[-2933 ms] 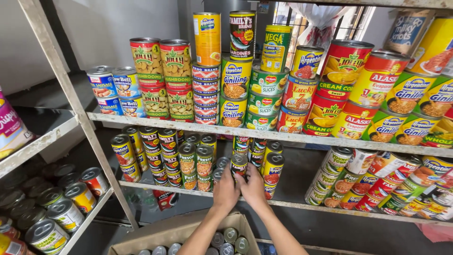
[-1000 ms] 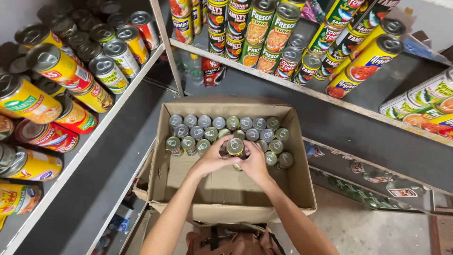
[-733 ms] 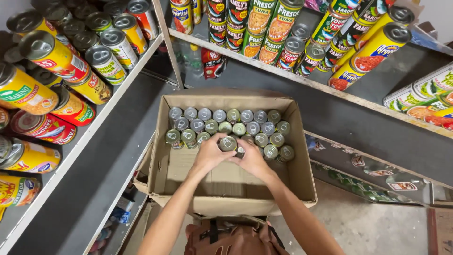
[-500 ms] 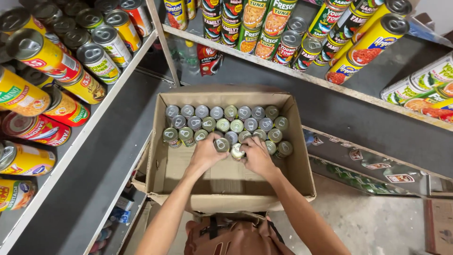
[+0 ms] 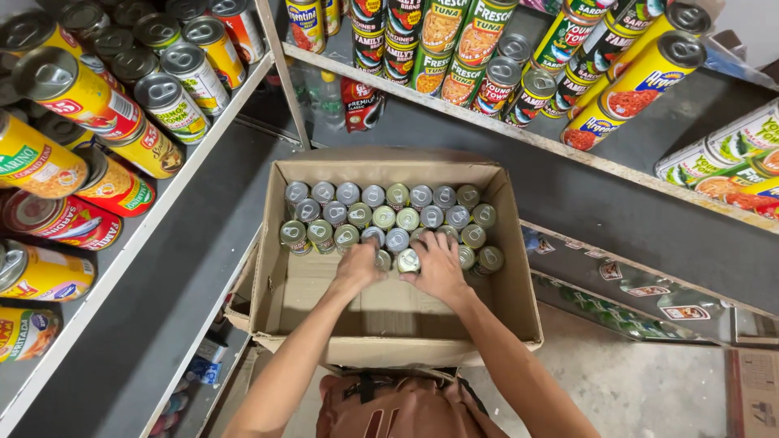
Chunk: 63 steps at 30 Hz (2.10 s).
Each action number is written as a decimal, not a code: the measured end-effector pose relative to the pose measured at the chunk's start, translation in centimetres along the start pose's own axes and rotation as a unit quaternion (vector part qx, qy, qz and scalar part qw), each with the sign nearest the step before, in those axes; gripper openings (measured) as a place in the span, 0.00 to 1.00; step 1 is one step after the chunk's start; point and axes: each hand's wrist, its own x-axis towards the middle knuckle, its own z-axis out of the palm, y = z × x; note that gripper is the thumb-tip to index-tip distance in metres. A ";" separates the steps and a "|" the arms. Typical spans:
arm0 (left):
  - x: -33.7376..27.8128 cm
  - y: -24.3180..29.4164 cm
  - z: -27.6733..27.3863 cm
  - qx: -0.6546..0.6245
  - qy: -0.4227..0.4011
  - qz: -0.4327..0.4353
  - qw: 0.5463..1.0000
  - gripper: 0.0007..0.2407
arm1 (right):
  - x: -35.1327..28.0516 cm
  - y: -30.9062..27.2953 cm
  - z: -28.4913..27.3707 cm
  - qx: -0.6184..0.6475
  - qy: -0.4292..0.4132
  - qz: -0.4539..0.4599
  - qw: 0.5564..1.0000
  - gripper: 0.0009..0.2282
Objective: The recorder is taking cans out of a box and placing them onto a shelf, or rearranging them between the box and the shelf.
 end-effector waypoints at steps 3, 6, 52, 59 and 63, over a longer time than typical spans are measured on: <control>0.1 0.4 0.2 -0.053 -0.033 -0.021 0.998 0.32 | 0.6 0.2 0.7 -0.040 0.001 -0.020 0.999 0.32; 0.3 0.8 0.9 -0.045 -0.010 -0.012 0.999 0.35 | 0.7 0.2 0.9 -0.016 0.013 -0.017 1.000 0.33; -0.2 2.1 2.8 0.110 -0.017 0.089 0.990 0.44 | 0.5 2.5 4.0 -0.141 -0.116 0.092 0.979 0.51; -0.9 3.6 0.4 0.122 -0.026 0.062 0.990 0.46 | 0.5 1.3 1.4 -0.104 -0.141 0.114 0.978 0.52; -1.5 4.9 -1.6 0.132 -0.028 0.037 0.990 0.46 | -0.1 2.1 0.7 -0.023 -0.109 0.117 0.987 0.51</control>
